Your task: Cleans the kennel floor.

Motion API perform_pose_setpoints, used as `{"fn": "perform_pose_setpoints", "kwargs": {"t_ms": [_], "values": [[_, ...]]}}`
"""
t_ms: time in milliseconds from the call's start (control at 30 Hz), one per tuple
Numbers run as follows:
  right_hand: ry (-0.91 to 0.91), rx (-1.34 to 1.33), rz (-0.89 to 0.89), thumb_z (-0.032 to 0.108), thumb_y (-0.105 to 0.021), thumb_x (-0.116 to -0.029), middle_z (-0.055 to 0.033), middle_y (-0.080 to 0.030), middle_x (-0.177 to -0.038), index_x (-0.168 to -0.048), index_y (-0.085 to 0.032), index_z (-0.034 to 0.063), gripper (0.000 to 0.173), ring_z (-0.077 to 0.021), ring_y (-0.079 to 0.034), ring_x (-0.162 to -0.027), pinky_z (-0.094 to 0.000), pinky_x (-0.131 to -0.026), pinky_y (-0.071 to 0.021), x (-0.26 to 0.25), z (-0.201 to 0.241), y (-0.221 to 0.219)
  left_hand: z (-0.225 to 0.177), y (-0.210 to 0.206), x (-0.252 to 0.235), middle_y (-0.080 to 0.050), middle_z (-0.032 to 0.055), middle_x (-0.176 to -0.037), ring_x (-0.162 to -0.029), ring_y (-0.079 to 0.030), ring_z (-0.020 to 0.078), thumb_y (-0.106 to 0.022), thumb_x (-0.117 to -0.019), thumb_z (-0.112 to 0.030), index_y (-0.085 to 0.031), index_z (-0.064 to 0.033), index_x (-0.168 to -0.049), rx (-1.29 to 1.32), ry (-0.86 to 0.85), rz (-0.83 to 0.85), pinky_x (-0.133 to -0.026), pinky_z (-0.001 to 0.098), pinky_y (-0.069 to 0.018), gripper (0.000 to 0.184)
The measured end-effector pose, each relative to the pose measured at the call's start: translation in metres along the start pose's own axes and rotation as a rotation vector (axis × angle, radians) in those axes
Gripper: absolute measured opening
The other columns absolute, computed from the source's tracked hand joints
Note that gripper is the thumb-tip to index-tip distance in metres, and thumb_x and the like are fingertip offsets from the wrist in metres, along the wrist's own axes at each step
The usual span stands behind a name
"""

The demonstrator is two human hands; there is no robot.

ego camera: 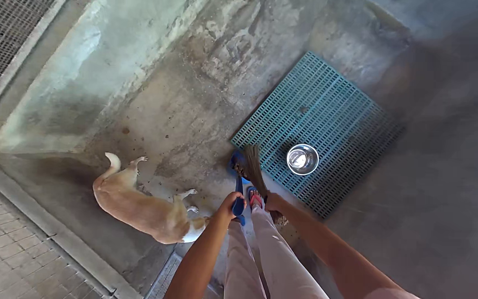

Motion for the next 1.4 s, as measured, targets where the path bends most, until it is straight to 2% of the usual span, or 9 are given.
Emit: {"fn": "perform_pose_setpoints", "kwargs": {"t_ms": [133,267,500,733,867,967,1033,1167,1400], "values": [[0.017,-0.108,0.036,0.014,-0.081,-0.0840,-0.0272,-0.060,-0.135,-0.149,-0.046,0.0037,0.075,-0.0422,-0.058,-0.127,-0.0604,-0.106,-0.0449,0.046,-0.032,-0.013,0.010,0.026,0.005,-0.053,0.0058,-0.063,-0.045,-0.053,0.0089,-0.039,-0.1005,-0.003,-0.047,-0.0037,-0.098,-0.017,0.029,0.011,-0.040,0.0182,-0.0449,0.008],[-0.098,-0.343,-0.057,0.015,-0.081,-0.0840,-0.0262,-0.060,-0.136,-0.153,-0.040,0.0071,0.081,-0.0405,-0.059,-0.126,-0.0578,-0.106,-0.0459,0.058,-0.065,-0.011,0.017,0.046,0.010,-0.052,0.0047,-0.059,-0.043,-0.052,0.0089,-0.038,-0.0997,-0.003,-0.047,-0.0048,-0.094,-0.063,0.043,0.004,-0.040,0.0190,-0.0444,0.011],[0.007,-0.236,0.123,0.017,-0.081,-0.0836,-0.0263,-0.059,-0.136,-0.146,-0.047,-0.0006,0.073,-0.0382,-0.058,-0.126,-0.0561,-0.106,-0.0455,0.029,0.008,-0.059,0.020,0.047,0.006,-0.054,0.0054,-0.060,-0.044,-0.053,0.0089,-0.037,-0.0980,0.000,-0.048,-0.0028,-0.091,-0.024,-0.004,0.044,-0.041,0.0183,-0.0453,0.014],[0.105,-0.227,0.114,0.009,-0.081,-0.0838,-0.0266,-0.057,-0.139,-0.150,-0.046,0.0057,0.075,-0.0404,-0.056,-0.128,-0.0579,-0.108,-0.0431,0.121,-0.048,0.020,0.021,0.111,0.020,-0.055,0.0019,-0.060,-0.044,-0.053,0.0060,-0.032,-0.0953,0.002,-0.049,-0.0052,-0.103,-0.037,-0.054,0.135,-0.040,0.0171,-0.0436,0.020],[0.037,-0.468,-0.065,0.009,-0.084,-0.0819,-0.0279,-0.055,-0.141,-0.155,-0.039,0.0080,0.086,-0.0411,-0.059,-0.124,-0.0563,-0.104,-0.0485,0.157,-0.098,0.055,-0.004,0.124,0.049,-0.057,0.0017,-0.066,-0.046,-0.054,0.0044,-0.032,-0.0920,0.005,-0.047,-0.0081,-0.115,-0.113,-0.080,0.172,-0.040,0.0157,-0.0437,0.031],[-0.067,-0.579,-0.229,0.013,-0.083,-0.0852,-0.0284,-0.054,-0.142,-0.155,-0.038,0.0054,0.084,-0.0417,-0.057,-0.127,-0.0570,-0.107,-0.0463,0.156,-0.123,0.090,-0.037,0.102,0.057,-0.056,0.0016,-0.070,-0.049,-0.054,0.0056,-0.034,-0.0914,0.005,-0.043,-0.0096,-0.126,-0.196,-0.088,0.189,-0.043,0.0171,-0.0452,0.039],[-0.130,-0.596,-0.358,0.017,-0.082,-0.0862,-0.0295,-0.057,-0.138,-0.150,-0.043,0.0005,0.077,-0.0426,-0.056,-0.129,-0.0588,-0.109,-0.0432,0.145,-0.138,0.122,-0.066,0.075,0.058,-0.056,0.0020,-0.069,-0.050,-0.055,0.0065,-0.037,-0.0930,0.004,-0.044,-0.0086,-0.123,-0.264,-0.101,0.164,-0.043,0.0181,-0.0468,0.033],[-0.146,-0.742,-0.520,0.015,-0.077,-0.0917,-0.0301,-0.056,-0.139,-0.148,-0.044,-0.0040,0.068,-0.0421,-0.055,-0.130,-0.0570,-0.111,-0.0415,0.108,-0.165,0.198,-0.127,-0.008,0.037,-0.055,0.0016,-0.072,-0.054,-0.055,0.0061,-0.037,-0.0931,0.004,-0.042,-0.0060,-0.129,-0.477,-0.151,0.220,-0.049,0.0186,-0.0479,0.037],[-0.260,-0.924,-0.584,0.023,-0.080,-0.0891,-0.0284,-0.059,-0.135,-0.141,-0.053,-0.0046,0.064,-0.0401,-0.058,-0.127,-0.0565,-0.107,-0.0448,0.011,-0.178,0.318,-0.202,-0.198,0.003,-0.054,0.0036,-0.061,-0.046,-0.055,0.0077,-0.036,-0.0986,-0.002,-0.048,-0.0051,-0.100,-0.389,-0.075,0.224,-0.043,0.0174,-0.0457,0.012]]}}
Point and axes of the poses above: each hand's wrist, its own x-axis away from the middle knuckle, its own y-axis out of the back of the hand, z = x × y, the point moved 6 cm from there along -x, towards the middle knuckle
